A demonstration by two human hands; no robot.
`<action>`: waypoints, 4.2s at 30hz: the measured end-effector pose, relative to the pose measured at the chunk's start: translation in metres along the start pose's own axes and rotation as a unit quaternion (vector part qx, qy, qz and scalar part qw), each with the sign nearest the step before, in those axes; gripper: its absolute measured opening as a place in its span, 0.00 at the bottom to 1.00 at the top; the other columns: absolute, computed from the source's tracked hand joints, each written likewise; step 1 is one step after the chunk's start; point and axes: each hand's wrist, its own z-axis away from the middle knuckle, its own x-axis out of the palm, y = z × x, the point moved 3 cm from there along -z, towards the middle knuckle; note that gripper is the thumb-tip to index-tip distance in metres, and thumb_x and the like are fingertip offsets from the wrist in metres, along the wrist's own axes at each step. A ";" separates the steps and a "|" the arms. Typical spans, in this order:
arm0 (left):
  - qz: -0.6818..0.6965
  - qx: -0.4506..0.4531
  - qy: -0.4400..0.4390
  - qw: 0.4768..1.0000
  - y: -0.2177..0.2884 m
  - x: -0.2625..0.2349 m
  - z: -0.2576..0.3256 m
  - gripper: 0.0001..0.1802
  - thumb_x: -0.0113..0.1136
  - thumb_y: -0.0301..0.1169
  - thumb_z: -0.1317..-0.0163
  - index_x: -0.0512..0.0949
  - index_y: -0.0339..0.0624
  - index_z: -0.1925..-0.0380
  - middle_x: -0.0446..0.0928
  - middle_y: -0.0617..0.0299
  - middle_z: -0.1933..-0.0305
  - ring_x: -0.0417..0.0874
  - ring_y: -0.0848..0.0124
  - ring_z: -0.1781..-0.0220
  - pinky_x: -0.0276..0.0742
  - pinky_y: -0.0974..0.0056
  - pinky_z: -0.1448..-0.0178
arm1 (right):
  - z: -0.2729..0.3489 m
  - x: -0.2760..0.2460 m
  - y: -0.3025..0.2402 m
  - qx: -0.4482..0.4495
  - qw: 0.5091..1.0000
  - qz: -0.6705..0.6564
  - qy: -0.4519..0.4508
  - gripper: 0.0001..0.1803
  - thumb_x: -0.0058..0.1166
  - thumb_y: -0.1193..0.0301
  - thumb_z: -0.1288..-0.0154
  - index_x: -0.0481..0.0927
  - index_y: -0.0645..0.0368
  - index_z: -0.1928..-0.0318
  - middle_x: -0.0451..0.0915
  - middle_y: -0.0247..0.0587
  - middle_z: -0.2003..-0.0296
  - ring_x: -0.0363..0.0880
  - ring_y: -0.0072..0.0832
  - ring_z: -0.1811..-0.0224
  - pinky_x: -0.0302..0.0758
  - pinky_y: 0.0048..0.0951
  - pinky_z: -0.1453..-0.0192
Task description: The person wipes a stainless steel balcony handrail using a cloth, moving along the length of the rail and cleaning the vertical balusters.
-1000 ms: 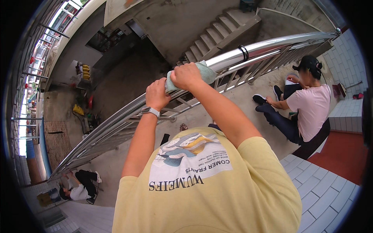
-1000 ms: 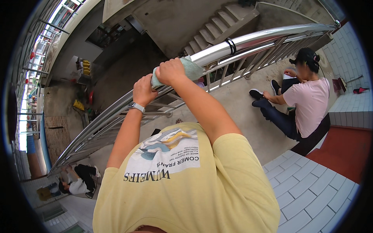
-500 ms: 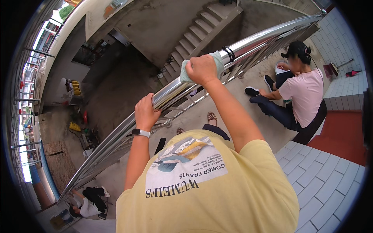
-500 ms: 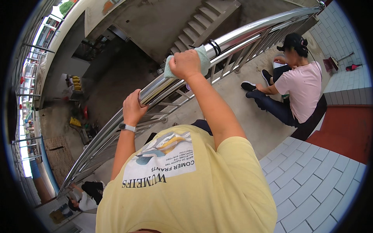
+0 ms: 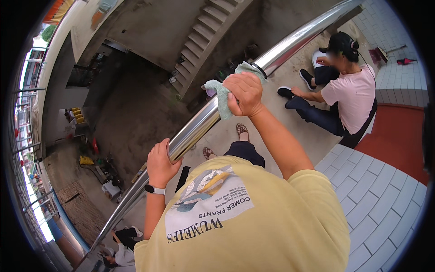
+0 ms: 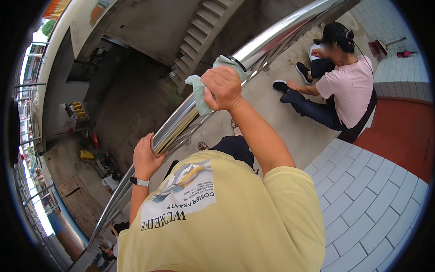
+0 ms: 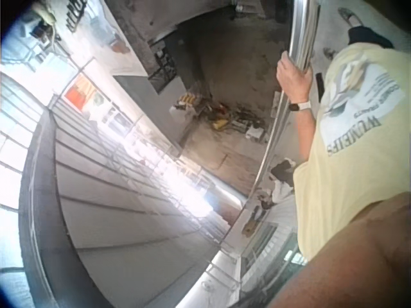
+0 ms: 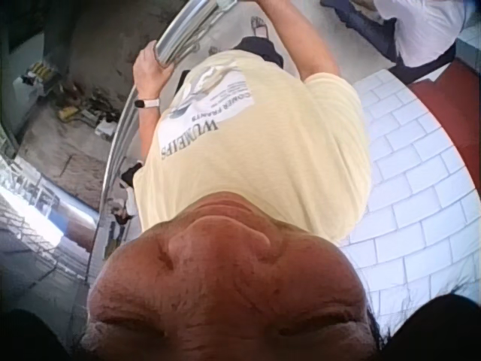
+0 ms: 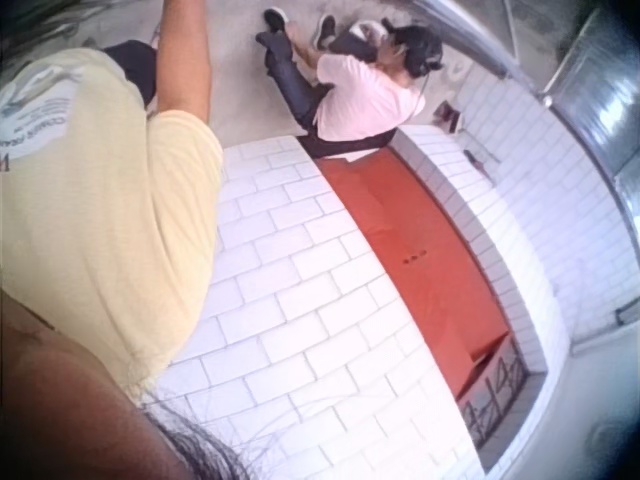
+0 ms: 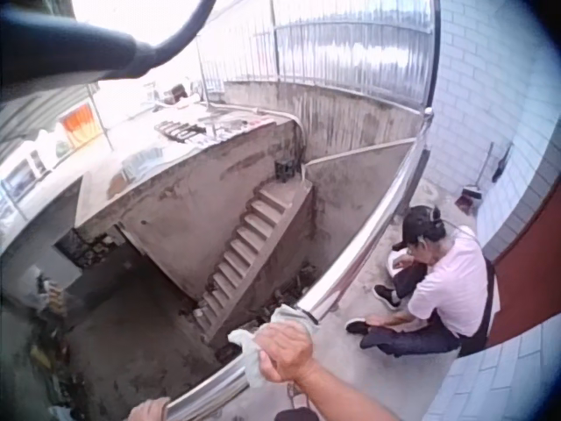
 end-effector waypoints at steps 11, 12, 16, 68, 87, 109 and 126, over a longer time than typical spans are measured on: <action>-0.010 -0.071 -0.010 0.997 -0.005 0.007 0.002 0.38 0.72 0.35 0.64 0.71 0.44 0.48 0.78 0.51 0.57 0.79 0.51 0.56 0.76 0.55 0.53 | 0.005 0.005 0.000 0.018 0.999 -0.016 0.031 0.14 0.49 0.67 0.60 0.80 0.54 0.69 0.81 0.34 0.67 0.80 0.32 0.60 0.71 0.36 0.48; -0.010 -0.065 -0.012 0.998 -0.004 0.008 0.002 0.38 0.72 0.35 0.64 0.71 0.44 0.48 0.78 0.51 0.57 0.79 0.51 0.56 0.76 0.55 0.53 | 0.006 0.005 -0.001 0.014 0.999 -0.024 0.038 0.14 0.49 0.67 0.60 0.80 0.54 0.69 0.81 0.34 0.67 0.80 0.32 0.61 0.71 0.36 0.49; 0.005 -0.070 0.006 0.997 -0.003 0.011 -0.002 0.38 0.74 0.37 0.64 0.71 0.44 0.48 0.78 0.52 0.56 0.79 0.51 0.55 0.76 0.55 0.52 | 0.003 0.006 0.003 -0.001 0.998 -0.037 0.042 0.13 0.50 0.68 0.61 0.80 0.55 0.70 0.81 0.34 0.68 0.80 0.32 0.62 0.73 0.36 0.52; 0.032 -0.040 0.063 0.997 0.002 -0.003 0.011 0.18 0.42 0.37 0.30 0.74 0.37 0.49 0.77 0.47 0.52 0.77 0.52 0.50 0.71 0.57 0.45 | -0.014 0.038 -0.068 0.106 0.989 -0.072 -0.069 0.08 0.53 0.69 0.50 0.73 0.56 0.82 0.74 0.39 0.82 0.74 0.39 0.75 0.69 0.37 0.62; -0.029 -0.053 0.181 0.982 0.008 0.005 0.016 0.15 0.47 0.37 0.35 0.75 0.42 0.55 0.78 0.56 0.61 0.77 0.56 0.59 0.70 0.54 0.55 | -0.019 0.054 -0.101 0.022 0.983 0.003 -0.184 0.10 0.54 0.65 0.47 0.76 0.54 0.80 0.75 0.37 0.78 0.74 0.35 0.68 0.65 0.37 0.50; -0.005 0.074 0.115 0.991 0.053 0.004 -0.006 0.36 0.63 0.34 0.45 0.61 0.31 0.39 0.67 0.42 0.39 0.67 0.50 0.36 0.62 0.57 0.34 | -0.037 0.050 -0.069 0.087 0.992 -0.037 -0.082 0.10 0.50 0.67 0.41 0.78 0.57 0.76 0.79 0.42 0.75 0.76 0.40 0.69 0.68 0.38 0.58; 0.065 0.012 -0.022 0.998 0.106 0.018 -0.112 0.27 0.68 0.41 0.61 0.75 0.39 0.61 0.79 0.49 0.63 0.80 0.52 0.60 0.76 0.55 0.56 | -0.022 0.026 -0.034 -0.038 0.963 -0.026 -0.265 0.20 0.44 0.58 0.36 0.77 0.55 0.80 0.76 0.40 0.80 0.75 0.37 0.73 0.67 0.38 0.59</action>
